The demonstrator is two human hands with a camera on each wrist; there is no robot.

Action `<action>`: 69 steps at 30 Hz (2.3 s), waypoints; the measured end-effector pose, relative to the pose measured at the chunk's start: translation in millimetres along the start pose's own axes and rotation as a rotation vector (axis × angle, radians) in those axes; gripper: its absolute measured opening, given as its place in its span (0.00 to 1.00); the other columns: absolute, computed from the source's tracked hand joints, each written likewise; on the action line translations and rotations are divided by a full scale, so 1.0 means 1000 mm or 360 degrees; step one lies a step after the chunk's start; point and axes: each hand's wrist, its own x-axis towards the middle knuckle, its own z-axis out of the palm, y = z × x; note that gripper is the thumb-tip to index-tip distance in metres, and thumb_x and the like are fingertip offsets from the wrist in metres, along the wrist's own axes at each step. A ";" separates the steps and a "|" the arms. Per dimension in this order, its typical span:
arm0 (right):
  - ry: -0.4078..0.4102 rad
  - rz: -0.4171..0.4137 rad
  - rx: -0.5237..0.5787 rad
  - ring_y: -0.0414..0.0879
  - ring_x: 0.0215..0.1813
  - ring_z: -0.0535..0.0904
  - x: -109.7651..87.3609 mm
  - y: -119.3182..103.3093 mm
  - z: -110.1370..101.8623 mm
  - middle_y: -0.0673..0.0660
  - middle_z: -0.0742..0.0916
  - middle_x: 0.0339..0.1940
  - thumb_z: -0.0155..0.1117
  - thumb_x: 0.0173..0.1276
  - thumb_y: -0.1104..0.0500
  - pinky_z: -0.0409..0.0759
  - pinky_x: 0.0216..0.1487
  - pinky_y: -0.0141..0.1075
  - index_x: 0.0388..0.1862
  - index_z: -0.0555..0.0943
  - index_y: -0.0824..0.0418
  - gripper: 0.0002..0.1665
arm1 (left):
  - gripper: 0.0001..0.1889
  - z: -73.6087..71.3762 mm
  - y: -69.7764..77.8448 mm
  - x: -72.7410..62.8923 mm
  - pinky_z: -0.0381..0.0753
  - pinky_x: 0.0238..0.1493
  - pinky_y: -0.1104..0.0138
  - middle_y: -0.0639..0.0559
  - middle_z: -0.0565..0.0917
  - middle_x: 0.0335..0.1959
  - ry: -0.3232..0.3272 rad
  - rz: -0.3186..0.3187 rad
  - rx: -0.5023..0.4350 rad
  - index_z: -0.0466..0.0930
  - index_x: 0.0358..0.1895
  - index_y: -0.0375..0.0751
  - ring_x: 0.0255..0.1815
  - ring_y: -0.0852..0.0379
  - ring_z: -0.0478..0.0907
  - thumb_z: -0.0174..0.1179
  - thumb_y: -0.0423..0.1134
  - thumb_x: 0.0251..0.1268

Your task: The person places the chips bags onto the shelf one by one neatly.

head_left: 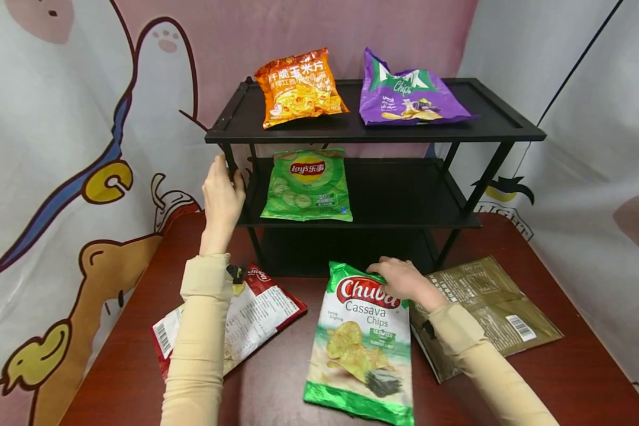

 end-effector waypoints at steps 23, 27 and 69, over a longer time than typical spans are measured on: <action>-0.0042 0.0647 0.0323 0.45 0.23 0.70 -0.008 0.015 0.030 0.54 0.79 0.22 0.71 0.52 0.41 0.66 0.23 0.36 0.28 0.78 0.62 0.25 | 0.14 0.000 -0.001 0.000 0.74 0.33 0.48 0.33 0.75 0.33 -0.0012 -0.0001 0.0015 0.70 0.52 0.28 0.32 0.36 0.77 0.50 0.32 0.69; 0.0057 0.0560 0.0468 0.46 0.25 0.71 -0.008 0.016 0.029 0.57 0.81 0.27 0.73 0.51 0.50 0.68 0.26 0.36 0.37 0.76 0.68 0.25 | 0.14 0.001 -0.001 0.000 0.74 0.32 0.48 0.33 0.75 0.33 -0.0006 0.0012 0.0011 0.70 0.52 0.28 0.32 0.36 0.76 0.50 0.32 0.68; 0.1428 0.0591 0.1409 0.29 0.24 0.80 -0.032 0.024 -0.102 0.33 0.81 0.21 0.65 0.64 0.57 0.78 0.25 0.24 0.40 0.69 0.55 0.14 | 0.15 -0.001 -0.001 0.000 0.74 0.33 0.48 0.32 0.75 0.34 -0.0021 -0.0020 0.0031 0.69 0.53 0.27 0.32 0.35 0.77 0.50 0.33 0.69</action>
